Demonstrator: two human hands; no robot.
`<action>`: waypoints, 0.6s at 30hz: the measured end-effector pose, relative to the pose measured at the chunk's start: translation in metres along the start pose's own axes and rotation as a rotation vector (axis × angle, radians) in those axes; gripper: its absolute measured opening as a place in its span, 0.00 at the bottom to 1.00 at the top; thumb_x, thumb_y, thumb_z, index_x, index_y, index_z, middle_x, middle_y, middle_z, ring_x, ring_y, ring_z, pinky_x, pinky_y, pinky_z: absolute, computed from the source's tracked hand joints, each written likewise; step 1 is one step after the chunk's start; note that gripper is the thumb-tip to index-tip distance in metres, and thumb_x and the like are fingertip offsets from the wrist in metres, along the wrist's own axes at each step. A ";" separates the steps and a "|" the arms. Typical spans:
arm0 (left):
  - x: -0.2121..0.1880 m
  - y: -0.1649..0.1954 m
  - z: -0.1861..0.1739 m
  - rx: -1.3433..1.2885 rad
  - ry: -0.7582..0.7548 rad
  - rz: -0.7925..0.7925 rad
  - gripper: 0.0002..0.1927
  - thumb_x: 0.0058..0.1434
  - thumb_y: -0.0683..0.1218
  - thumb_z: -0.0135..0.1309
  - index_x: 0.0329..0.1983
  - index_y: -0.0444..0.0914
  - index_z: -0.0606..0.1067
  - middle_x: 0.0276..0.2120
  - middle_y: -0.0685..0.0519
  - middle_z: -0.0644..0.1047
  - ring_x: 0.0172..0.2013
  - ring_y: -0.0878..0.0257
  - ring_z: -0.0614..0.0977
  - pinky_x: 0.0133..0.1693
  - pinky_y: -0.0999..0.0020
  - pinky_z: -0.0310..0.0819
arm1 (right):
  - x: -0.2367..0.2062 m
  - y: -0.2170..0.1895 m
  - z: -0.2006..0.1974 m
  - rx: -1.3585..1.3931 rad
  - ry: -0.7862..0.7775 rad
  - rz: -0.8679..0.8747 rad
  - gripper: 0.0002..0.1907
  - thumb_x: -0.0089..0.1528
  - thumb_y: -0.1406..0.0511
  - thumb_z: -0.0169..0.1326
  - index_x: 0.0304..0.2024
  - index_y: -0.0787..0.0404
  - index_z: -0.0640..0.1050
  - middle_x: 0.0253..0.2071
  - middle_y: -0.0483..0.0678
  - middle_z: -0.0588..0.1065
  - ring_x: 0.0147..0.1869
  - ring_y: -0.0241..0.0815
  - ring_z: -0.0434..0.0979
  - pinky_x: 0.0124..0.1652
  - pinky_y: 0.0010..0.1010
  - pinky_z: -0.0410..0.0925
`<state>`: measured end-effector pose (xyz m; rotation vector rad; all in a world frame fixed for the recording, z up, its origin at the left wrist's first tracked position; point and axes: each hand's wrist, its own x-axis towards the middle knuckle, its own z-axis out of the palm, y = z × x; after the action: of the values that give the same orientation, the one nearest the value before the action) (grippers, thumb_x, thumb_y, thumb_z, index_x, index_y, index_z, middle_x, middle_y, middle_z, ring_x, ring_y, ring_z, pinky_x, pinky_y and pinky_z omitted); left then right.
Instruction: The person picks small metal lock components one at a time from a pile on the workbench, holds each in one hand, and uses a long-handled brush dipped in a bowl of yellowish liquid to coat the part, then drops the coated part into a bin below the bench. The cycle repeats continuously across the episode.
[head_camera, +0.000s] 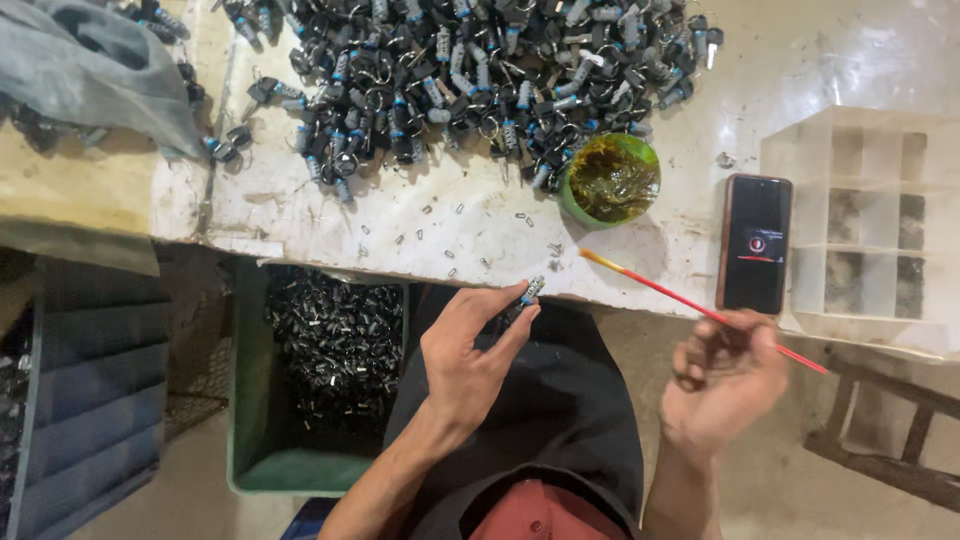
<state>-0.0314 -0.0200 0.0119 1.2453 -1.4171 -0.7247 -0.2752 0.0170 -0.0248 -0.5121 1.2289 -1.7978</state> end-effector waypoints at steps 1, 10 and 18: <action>0.000 0.000 0.000 0.004 0.007 0.005 0.15 0.58 0.36 0.67 0.49 0.33 0.80 0.39 0.48 0.83 0.40 0.60 0.84 0.46 0.70 0.79 | 0.000 0.000 0.000 0.028 0.001 -0.015 0.16 0.77 0.56 0.42 0.43 0.59 0.73 0.35 0.48 0.73 0.24 0.34 0.58 0.22 0.25 0.52; -0.007 -0.002 -0.028 0.169 0.231 -0.147 0.16 0.56 0.37 0.65 0.48 0.34 0.80 0.43 0.47 0.80 0.45 0.56 0.81 0.50 0.65 0.75 | 0.023 -0.013 0.034 -0.007 -0.046 -0.185 0.16 0.79 0.55 0.43 0.51 0.61 0.73 0.37 0.51 0.74 0.24 0.32 0.63 0.21 0.21 0.55; 0.042 -0.043 -0.029 0.742 0.197 0.093 0.08 0.66 0.49 0.62 0.43 0.39 0.81 0.39 0.51 0.81 0.45 0.53 0.79 0.53 0.55 0.65 | 0.026 -0.004 0.075 -0.368 -0.269 -0.076 0.12 0.71 0.67 0.48 0.57 0.53 0.71 0.35 0.48 0.77 0.24 0.25 0.64 0.23 0.16 0.57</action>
<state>0.0129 -0.0654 -0.0067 1.7358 -1.6196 0.0197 -0.2360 -0.0447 0.0078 -0.9877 1.3668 -1.5060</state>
